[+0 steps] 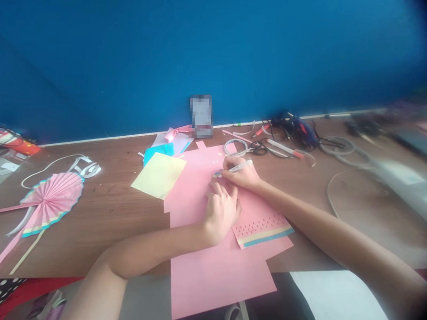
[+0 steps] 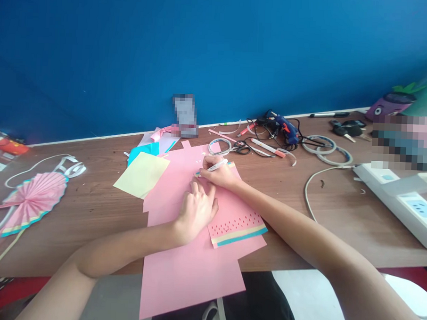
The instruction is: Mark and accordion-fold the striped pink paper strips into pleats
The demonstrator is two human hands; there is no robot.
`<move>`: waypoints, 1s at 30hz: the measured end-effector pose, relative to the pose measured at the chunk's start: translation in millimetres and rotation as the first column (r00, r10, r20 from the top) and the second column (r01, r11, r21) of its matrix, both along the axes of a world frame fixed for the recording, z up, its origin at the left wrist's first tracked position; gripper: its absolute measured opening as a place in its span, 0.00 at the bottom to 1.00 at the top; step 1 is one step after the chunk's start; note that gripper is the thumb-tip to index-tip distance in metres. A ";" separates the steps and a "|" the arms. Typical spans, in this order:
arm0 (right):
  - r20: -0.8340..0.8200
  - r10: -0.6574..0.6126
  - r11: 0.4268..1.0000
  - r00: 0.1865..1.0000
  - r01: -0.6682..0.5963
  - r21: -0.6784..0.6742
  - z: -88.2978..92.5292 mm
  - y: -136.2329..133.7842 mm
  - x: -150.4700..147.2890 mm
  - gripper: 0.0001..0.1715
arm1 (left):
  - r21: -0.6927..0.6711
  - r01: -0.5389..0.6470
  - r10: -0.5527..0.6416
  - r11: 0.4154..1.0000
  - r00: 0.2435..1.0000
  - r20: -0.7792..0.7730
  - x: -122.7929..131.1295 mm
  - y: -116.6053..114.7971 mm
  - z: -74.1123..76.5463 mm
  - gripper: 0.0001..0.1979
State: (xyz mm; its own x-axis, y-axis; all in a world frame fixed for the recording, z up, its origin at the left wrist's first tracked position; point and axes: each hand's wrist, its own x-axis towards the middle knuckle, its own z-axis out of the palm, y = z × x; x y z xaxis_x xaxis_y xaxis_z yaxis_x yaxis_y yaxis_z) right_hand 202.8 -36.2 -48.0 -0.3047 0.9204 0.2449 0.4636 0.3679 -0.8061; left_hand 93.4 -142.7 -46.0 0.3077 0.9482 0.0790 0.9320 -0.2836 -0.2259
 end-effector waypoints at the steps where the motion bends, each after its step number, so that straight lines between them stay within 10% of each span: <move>1: 0.007 0.001 1.000 1.000 -0.001 0.001 0.4 -0.4 -0.1 0.08 | 0.005 0.004 -0.004 1.000 1.000 -0.007 0.0 0.2 0.1 0.23; 30: -0.079 -0.075 0.997 0.994 0.072 -0.042 -21.3 9.0 8.3 0.07 | -0.028 0.016 -0.016 0.999 1.000 -0.007 0.6 1.0 -3.8 0.26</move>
